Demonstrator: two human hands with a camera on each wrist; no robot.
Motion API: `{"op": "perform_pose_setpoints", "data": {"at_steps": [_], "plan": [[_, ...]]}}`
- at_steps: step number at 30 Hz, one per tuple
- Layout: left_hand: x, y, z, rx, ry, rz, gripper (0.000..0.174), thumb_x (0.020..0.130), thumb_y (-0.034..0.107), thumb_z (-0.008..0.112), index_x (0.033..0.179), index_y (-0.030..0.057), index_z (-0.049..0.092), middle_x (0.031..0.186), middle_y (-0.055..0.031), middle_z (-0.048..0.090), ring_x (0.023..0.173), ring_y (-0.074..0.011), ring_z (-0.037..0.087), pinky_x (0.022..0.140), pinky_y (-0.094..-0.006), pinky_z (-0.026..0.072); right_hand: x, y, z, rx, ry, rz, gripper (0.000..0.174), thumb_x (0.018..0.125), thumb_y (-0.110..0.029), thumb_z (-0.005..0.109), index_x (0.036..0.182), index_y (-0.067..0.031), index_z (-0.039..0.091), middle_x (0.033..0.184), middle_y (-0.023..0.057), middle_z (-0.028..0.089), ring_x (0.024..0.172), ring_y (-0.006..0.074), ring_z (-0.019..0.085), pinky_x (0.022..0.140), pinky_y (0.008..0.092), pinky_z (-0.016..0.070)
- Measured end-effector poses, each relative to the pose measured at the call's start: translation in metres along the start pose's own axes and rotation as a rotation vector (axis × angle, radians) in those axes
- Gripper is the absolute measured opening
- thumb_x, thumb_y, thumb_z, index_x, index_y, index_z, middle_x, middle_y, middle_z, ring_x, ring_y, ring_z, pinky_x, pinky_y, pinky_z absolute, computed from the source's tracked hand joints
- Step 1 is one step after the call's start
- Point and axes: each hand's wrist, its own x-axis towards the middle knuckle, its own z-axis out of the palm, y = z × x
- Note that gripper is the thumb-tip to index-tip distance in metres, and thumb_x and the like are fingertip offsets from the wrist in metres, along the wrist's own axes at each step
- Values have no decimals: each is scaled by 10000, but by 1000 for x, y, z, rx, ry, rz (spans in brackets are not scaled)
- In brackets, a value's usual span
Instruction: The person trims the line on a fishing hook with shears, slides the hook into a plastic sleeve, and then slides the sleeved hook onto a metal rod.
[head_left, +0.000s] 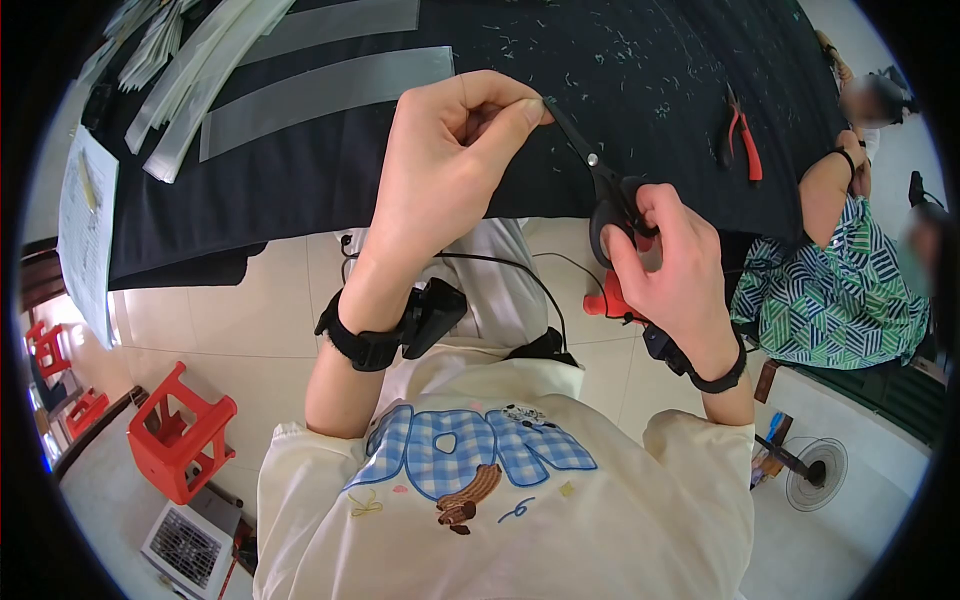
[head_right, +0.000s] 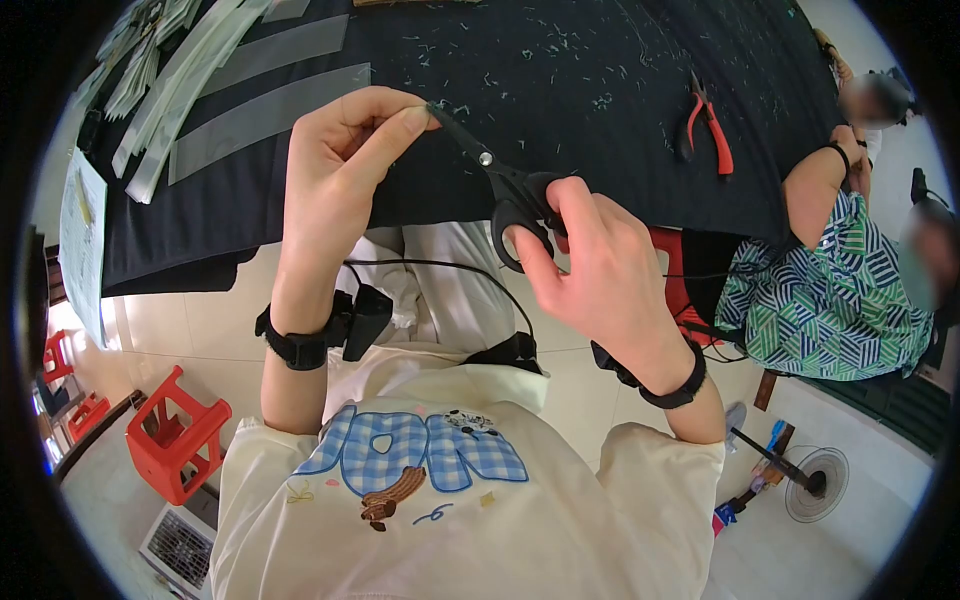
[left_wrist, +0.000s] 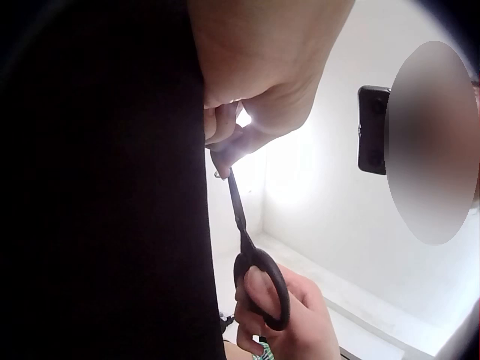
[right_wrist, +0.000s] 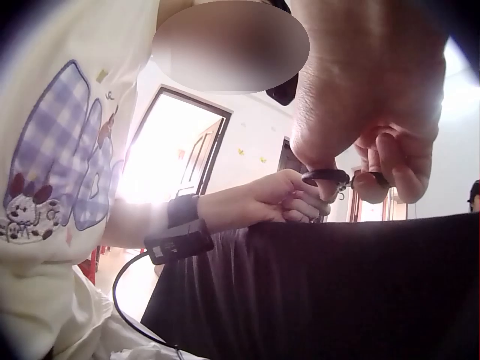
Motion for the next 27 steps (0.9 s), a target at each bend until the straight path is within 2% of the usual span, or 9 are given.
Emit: {"op": "perform_pose_setpoints", "data": {"at_steps": [1,3,13,24,25,27], "plan": [[0,1,-1,0,0,-1,140,817,85,565,817,-37,633,552,44,485,482,4,330,413,-185,230,0,0,0,-3,7,-18,236,712,-121,684,800,-21,488,567,60,514,470,158,517,418,254,407],[-1,5,-3,64,-33,-65,141,821,92,584,853,-37,631,777,-29,625,676,-27,500,595,-150,359,0,0,0,4,10,-16,235,712,-118,685,800,-21,489,567,60,513,469,160,516,416,255,404],[-1,7,-2,62,-40,-76,139,821,94,586,842,-34,634,756,-15,619,654,-16,484,575,-150,352,-2,-4,-2,38,-13,30,230,711,-102,681,795,-20,484,564,64,510,467,156,511,419,252,402],[-1,6,-3,58,-40,-91,126,817,76,585,843,-41,627,784,-47,632,713,-48,538,659,-166,403,-3,-3,-2,53,-21,44,225,718,-97,673,797,-9,481,571,66,511,472,150,514,424,246,405],[0,4,-3,58,-39,-91,126,817,76,585,843,-41,627,784,-47,632,713,-48,538,659,-166,403,-1,-3,-1,73,-23,54,223,719,-97,671,798,-8,482,571,64,510,475,147,515,427,245,404],[3,-2,-3,1,5,15,125,798,74,568,789,-35,628,513,60,434,475,5,318,418,-186,222,0,-4,2,86,-32,71,224,718,-99,670,799,-7,483,572,64,510,478,145,515,432,243,407]]}}
